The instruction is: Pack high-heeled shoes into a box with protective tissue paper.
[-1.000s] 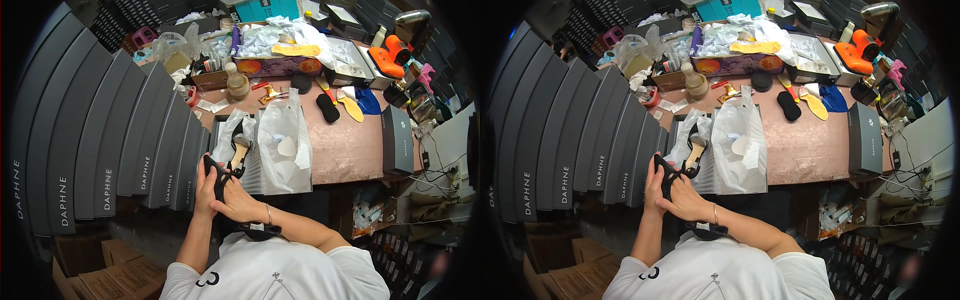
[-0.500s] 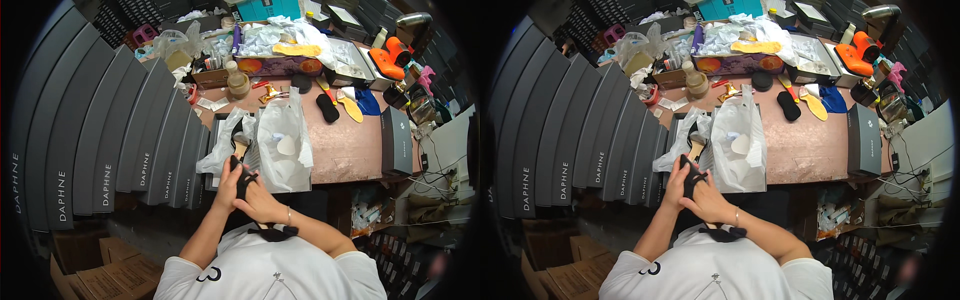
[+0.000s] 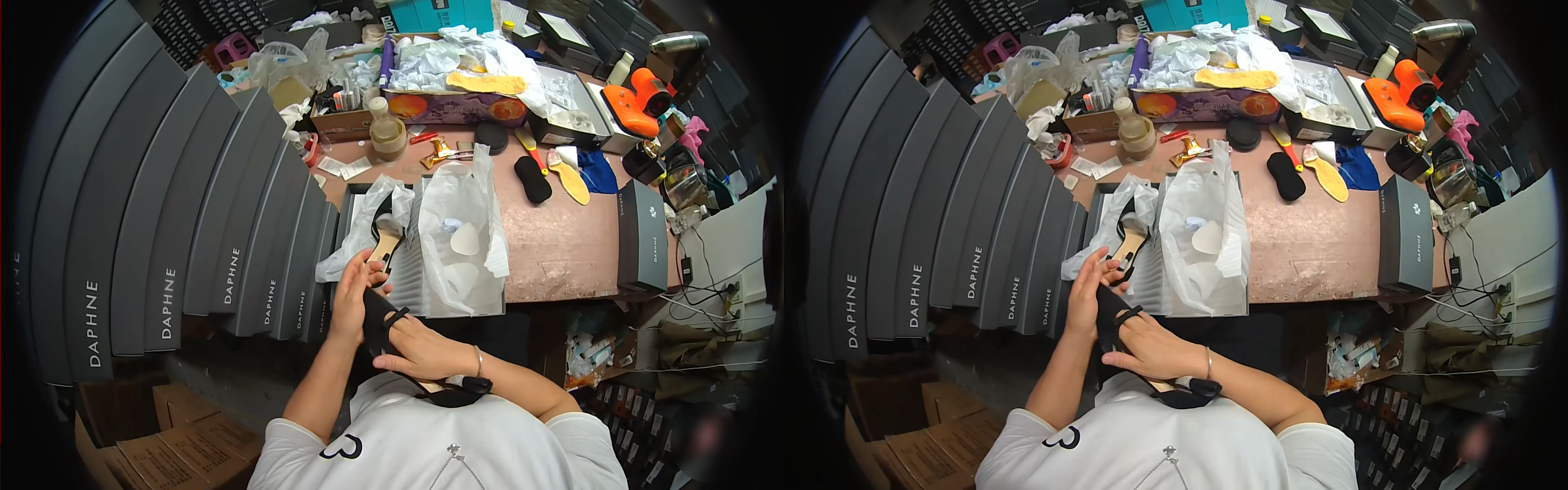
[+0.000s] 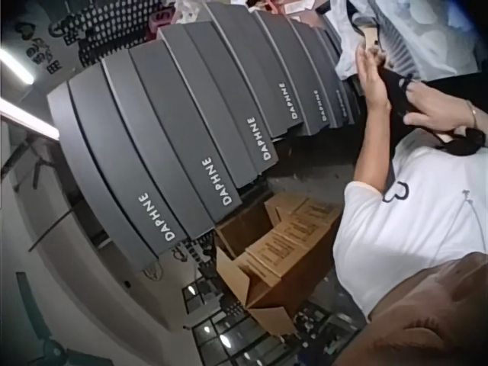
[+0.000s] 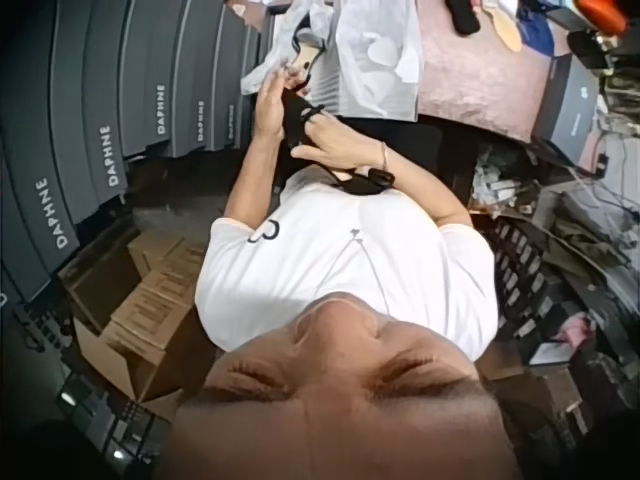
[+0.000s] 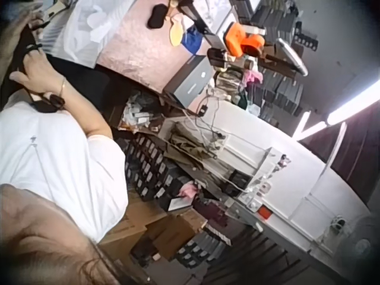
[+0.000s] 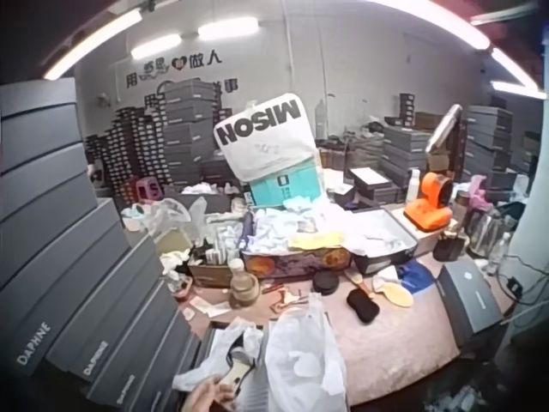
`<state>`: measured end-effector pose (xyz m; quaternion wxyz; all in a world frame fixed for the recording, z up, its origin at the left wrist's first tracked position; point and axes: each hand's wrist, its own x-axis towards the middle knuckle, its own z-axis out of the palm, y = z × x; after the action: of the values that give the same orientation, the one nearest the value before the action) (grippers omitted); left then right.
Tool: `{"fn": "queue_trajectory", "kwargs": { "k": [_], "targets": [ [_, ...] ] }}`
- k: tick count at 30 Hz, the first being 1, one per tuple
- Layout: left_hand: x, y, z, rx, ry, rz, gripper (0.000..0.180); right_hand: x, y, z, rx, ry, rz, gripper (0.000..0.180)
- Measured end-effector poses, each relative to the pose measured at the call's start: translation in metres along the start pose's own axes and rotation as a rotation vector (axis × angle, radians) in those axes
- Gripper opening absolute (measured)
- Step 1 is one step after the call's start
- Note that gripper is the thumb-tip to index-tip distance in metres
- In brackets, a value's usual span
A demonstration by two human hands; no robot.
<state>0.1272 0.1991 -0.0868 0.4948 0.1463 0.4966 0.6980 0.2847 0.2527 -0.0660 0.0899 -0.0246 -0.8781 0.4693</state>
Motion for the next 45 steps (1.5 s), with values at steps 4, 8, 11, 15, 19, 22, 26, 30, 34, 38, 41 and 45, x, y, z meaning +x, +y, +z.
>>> {"fn": "queue_trajectory", "kwargs": {
  "k": [4,8,11,15,19,22,26,30,34,38,41,45],
  "targets": [
    [-0.025,-0.004,0.02,0.049,-0.023,-0.05,0.047,-0.006,0.013,0.001,0.018,0.036,0.015,0.048],
    [-0.024,0.0,0.008,-0.044,-0.008,-0.034,0.047,-0.038,0.009,-0.018,0.503,-0.045,-0.04,0.033],
    [-0.023,0.001,0.016,-0.001,-0.059,-0.069,0.046,-0.041,0.007,-0.027,-0.252,0.12,0.033,0.033],
    [-0.008,-0.012,0.021,-0.007,-0.079,-0.099,0.042,-0.019,0.023,-0.004,-0.221,0.237,0.206,0.027],
    [-0.005,-0.011,0.014,-0.048,-0.029,-0.149,0.034,0.018,0.043,0.022,-0.349,0.42,0.228,0.03],
    [-0.016,-0.007,0.018,0.06,0.028,-0.073,0.039,0.015,0.034,0.021,-0.335,0.364,0.241,0.034],
    [-0.023,-0.004,0.023,0.113,-0.014,-0.041,0.044,0.006,0.036,0.02,-0.463,0.29,0.269,0.033],
    [-0.023,0.004,0.033,0.132,-0.053,0.034,0.047,0.012,0.041,0.03,0.021,0.384,0.313,0.042],
    [-0.021,0.013,0.031,0.031,-0.138,0.037,0.048,0.023,0.047,0.031,0.252,0.48,0.135,0.051],
    [-0.03,0.015,0.026,-0.037,-0.142,-0.016,0.049,0.01,0.041,0.023,0.142,0.383,0.001,0.053],
    [-0.026,0.006,0.024,-0.039,-0.107,-0.043,0.047,0.006,0.025,0.016,-0.135,0.298,0.245,0.047],
    [-0.026,0.007,0.025,-0.012,-0.116,-0.046,0.047,-0.01,0.021,0.013,-0.085,0.203,0.303,0.05]
  ]
}}
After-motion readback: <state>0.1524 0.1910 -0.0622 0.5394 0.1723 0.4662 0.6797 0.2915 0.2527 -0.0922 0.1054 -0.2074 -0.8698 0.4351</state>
